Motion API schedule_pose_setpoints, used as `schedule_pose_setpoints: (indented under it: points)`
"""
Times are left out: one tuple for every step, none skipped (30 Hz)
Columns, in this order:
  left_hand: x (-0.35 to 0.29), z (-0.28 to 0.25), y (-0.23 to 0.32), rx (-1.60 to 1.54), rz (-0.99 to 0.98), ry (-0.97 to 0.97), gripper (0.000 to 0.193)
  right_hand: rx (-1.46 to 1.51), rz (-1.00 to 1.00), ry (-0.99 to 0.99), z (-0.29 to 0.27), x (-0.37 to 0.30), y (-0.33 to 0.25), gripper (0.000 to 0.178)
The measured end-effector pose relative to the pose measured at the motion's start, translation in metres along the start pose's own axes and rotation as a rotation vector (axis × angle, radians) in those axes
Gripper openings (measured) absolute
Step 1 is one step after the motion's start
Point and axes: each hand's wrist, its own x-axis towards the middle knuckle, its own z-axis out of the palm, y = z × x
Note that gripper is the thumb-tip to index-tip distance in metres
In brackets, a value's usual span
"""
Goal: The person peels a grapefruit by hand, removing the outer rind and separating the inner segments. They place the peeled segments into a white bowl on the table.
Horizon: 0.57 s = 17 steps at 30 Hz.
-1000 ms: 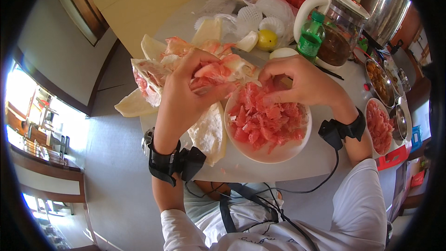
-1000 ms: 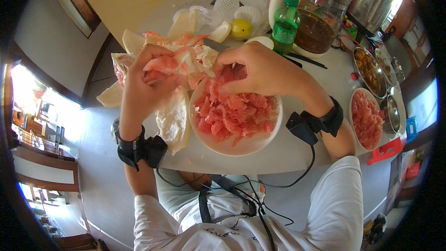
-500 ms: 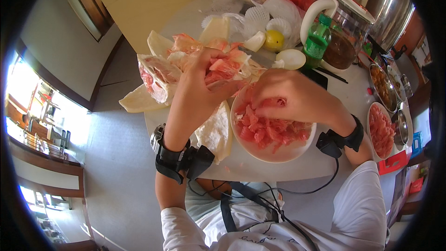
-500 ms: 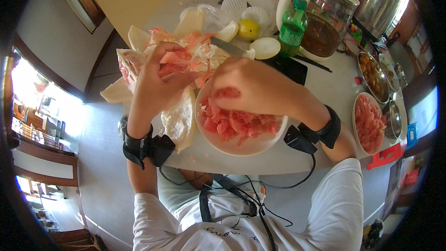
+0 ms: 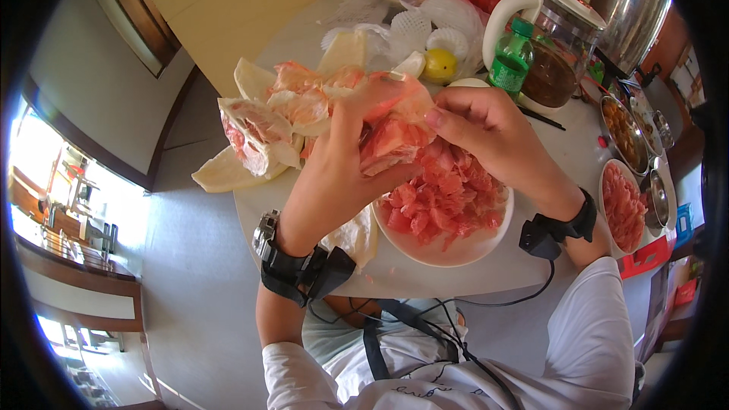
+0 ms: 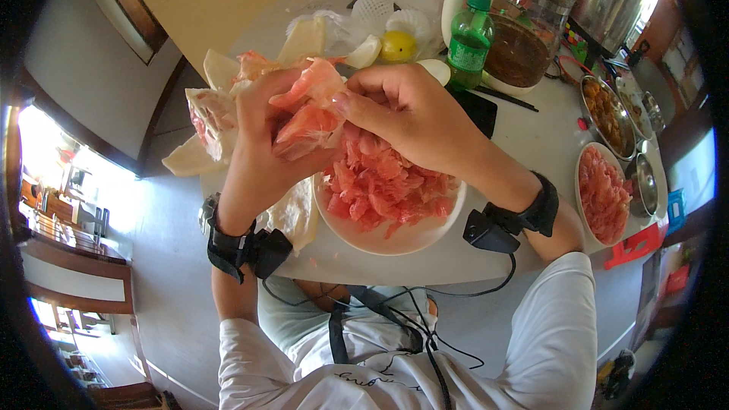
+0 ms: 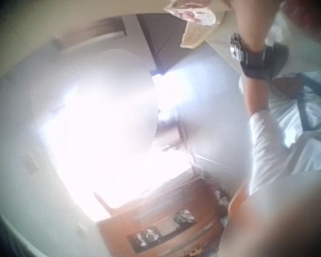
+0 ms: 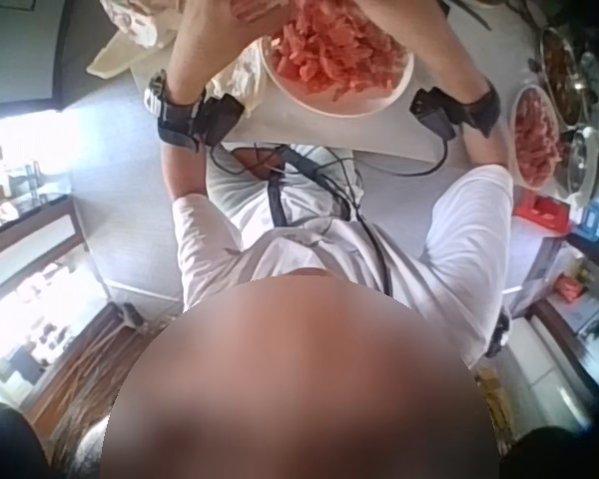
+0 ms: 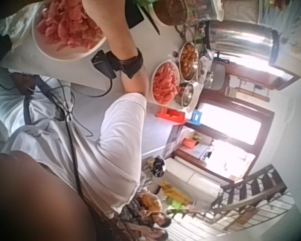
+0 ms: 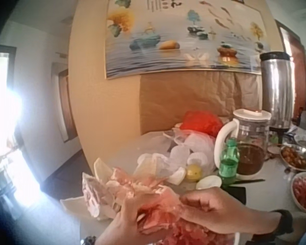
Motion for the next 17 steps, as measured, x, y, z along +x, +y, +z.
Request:
schedule_pose_setpoints:
  points:
    - [0.0,0.0,-0.001,0.029,0.074,0.018,0.064,0.037,0.004,-0.023,-0.001,0.0,0.0,0.029]
    - [-0.001,-0.002,-0.001,0.024,0.061,-0.006,0.064,0.073,0.008,-0.046,-0.001,0.0,0.0,0.028]
    - [-0.002,-0.005,-0.001,0.02,0.047,-0.03,0.064,0.105,0.014,-0.069,-0.001,0.0,0.001,0.027]
    - [-0.003,-0.006,0.0,0.019,0.031,-0.055,0.064,0.111,0.002,-0.064,-0.001,0.001,0.001,0.027]
    - [-0.003,-0.006,0.001,-0.062,0.01,-0.045,0.063,0.111,-0.008,-0.058,0.0,0.001,0.003,0.026]
    - [-0.003,-0.006,0.002,-0.14,-0.013,-0.035,0.062,0.11,-0.018,-0.052,0.0,0.001,0.004,0.026]
    - [-0.003,-0.005,0.002,-0.221,-0.037,-0.022,0.06,0.134,-0.002,-0.051,0.0,0.001,0.005,0.025]
    - [-0.003,-0.003,0.003,-0.287,-0.065,-0.016,0.058,0.156,0.015,-0.052,0.0,0.001,0.006,0.024]
    - [-0.002,-0.002,0.004,-0.356,-0.095,-0.007,0.057,0.178,0.031,-0.052,0.001,0.002,0.008,0.023]
    - [-0.002,-0.001,0.004,-0.425,-0.125,0.002,0.055,0.025,-0.076,0.033,0.003,0.002,0.01,0.022]
    - [-0.002,-0.002,0.005,-0.395,-0.172,-0.012,0.053,-0.129,-0.182,0.118,0.004,0.002,0.011,0.022]
    - [-0.002,-0.003,0.005,-0.366,-0.219,-0.025,0.051,-0.284,-0.288,0.202,0.005,0.001,0.012,0.024]
    - [-0.002,-0.004,0.005,-0.337,-0.266,-0.039,0.05,-0.382,-0.393,0.171,0.002,0.001,0.01,0.026]
    - [-0.001,-0.003,0.004,-0.326,-0.251,-0.057,0.049,-0.48,-0.497,0.139,-0.004,0.0,0.007,0.03]
    - [-0.001,-0.002,0.002,-0.314,-0.237,-0.074,0.048,-0.577,-0.601,0.103,-0.007,0.001,0.006,0.034]
    - [-0.001,-0.001,0.001,-0.307,-0.226,-0.09,0.047,-0.446,-0.523,-0.019,-0.009,0.002,0.006,0.043]
    - [-0.001,-0.002,0.0,-0.295,-0.231,-0.1,0.048,-0.315,-0.443,-0.137,-0.009,0.004,0.008,0.051]
